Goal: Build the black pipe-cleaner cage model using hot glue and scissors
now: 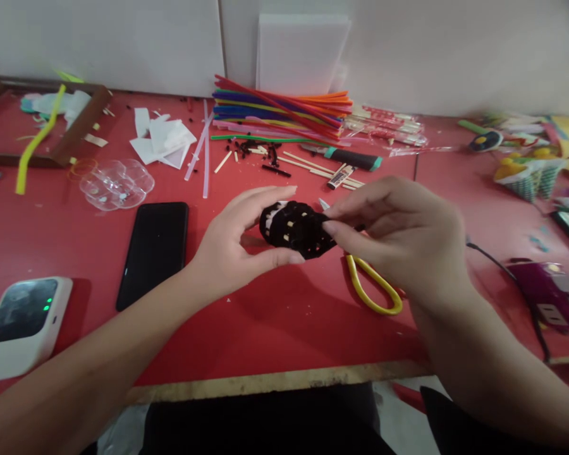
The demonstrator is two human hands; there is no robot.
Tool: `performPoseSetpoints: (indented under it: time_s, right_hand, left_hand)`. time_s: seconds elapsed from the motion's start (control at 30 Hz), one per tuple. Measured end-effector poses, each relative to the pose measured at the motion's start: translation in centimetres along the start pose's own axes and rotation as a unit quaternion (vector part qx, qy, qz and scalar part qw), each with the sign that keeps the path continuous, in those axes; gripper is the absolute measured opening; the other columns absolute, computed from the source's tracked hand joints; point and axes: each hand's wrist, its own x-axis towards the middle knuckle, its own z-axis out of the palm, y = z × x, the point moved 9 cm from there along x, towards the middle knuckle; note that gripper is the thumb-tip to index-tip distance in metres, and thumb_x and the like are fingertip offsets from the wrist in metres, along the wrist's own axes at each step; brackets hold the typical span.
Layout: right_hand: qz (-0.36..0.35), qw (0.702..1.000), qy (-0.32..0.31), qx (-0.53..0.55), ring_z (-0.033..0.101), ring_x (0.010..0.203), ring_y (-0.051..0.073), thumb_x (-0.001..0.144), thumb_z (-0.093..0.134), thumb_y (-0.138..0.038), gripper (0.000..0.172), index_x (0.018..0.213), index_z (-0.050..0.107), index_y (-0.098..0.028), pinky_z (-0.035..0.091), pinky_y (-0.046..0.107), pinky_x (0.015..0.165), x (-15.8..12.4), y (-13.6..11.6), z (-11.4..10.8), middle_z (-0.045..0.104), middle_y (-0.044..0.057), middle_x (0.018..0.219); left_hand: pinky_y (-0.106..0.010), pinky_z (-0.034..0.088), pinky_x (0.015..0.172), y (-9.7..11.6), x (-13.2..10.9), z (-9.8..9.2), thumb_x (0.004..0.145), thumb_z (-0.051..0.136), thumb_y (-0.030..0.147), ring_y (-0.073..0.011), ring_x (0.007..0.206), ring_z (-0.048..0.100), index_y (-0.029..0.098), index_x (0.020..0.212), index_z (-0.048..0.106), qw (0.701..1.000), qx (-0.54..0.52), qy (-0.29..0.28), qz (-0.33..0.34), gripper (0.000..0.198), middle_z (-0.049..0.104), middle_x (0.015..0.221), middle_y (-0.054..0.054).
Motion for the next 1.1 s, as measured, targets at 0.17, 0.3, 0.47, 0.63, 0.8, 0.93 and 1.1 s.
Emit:
performPoseSetpoints:
  time_s: [0.17,0.3,0.47,0.63,0.8,0.93,1.1]
  right_hand:
    - [0.114,0.992,-0.040,0.020,0.074,0.063,0.013,0.075,0.086,-0.019,0.019,0.080,0.069,-0.023,0.064,0.024,0.059,0.8,3.5,0.4,0.076,-0.003,0.072]
    - [0.157,0.986,-0.045,0.034,0.073,0.062,0.014,0.072,0.089,-0.023,0.021,0.080,0.069,-0.023,0.063,0.025,0.058,0.7,5.0,0.5,0.076,-0.002,0.072]
    - [0.193,0.978,-0.051,0.064,0.076,0.070,0.015,0.073,0.091,-0.027,0.024,0.084,0.070,-0.023,0.066,0.026,0.067,0.3,5.7,1.0,0.077,-0.001,0.076]
    - [0.208,0.973,-0.041,0.086,0.074,0.073,0.014,0.070,0.096,-0.038,0.034,0.089,0.073,-0.022,0.063,0.026,0.069,0.2,5.5,1.2,0.078,-0.001,0.083]
    - [0.185,0.978,0.008,0.093,0.073,0.076,0.016,0.086,0.083,-0.054,0.033,0.088,0.074,-0.023,0.063,0.031,0.073,0.3,5.6,0.6,0.076,0.001,0.082]
    - [0.096,0.992,0.064,0.042,0.073,0.086,0.019,0.095,0.074,-0.054,0.028,0.090,0.074,-0.027,0.062,0.037,0.081,0.5,5.0,-0.7,0.076,0.002,0.089]
    - [-0.004,0.993,0.115,-0.038,0.072,0.097,0.020,0.103,0.066,-0.046,0.019,0.100,0.074,-0.029,0.059,0.040,0.091,0.2,3.1,-1.8,0.076,0.003,0.101]
  left_hand:
    - [-0.047,0.055,0.116,-1.1,0.1,0.6,0.080,0.091,0.038,-0.0288,0.134,0.067,0.027,0.130,0.070,0.996,-0.053,-0.016,-0.069,0.055,0.072,0.142,-0.010]
    - [-0.042,0.058,0.110,-1.2,0.3,-0.3,0.085,0.086,0.038,-0.0238,0.116,0.075,0.020,0.108,0.076,0.988,-0.084,0.046,-0.120,0.031,0.080,0.120,-0.009]
    - [-0.030,0.062,0.084,-2.5,0.2,-1.5,0.085,0.086,0.040,-0.0159,0.093,0.075,0.022,0.099,0.079,0.961,-0.181,0.127,-0.165,0.025,0.082,0.103,-0.004]
    - [-0.024,0.057,0.072,-3.0,0.2,-1.5,0.080,0.090,0.039,-0.0091,0.071,0.066,0.021,0.090,0.081,0.952,-0.218,0.134,-0.169,0.022,0.080,0.086,-0.001]
    - [-0.021,0.055,0.065,-3.2,0.2,-1.7,0.082,0.087,0.037,-0.0073,0.063,0.063,0.019,0.088,0.081,0.953,-0.200,0.143,-0.176,0.020,0.081,0.083,-0.002]
    - [-0.026,0.059,0.068,-3.4,0.0,-1.5,0.084,0.084,0.042,-0.0126,0.070,0.070,0.017,0.093,0.080,0.955,-0.176,0.128,-0.202,0.027,0.083,0.086,-0.006]
    - [-0.027,0.062,0.072,-3.3,-0.1,-1.8,0.080,0.089,0.036,-0.0127,0.070,0.072,0.017,0.089,0.082,0.957,-0.152,0.133,-0.208,0.022,0.084,0.087,-0.006]
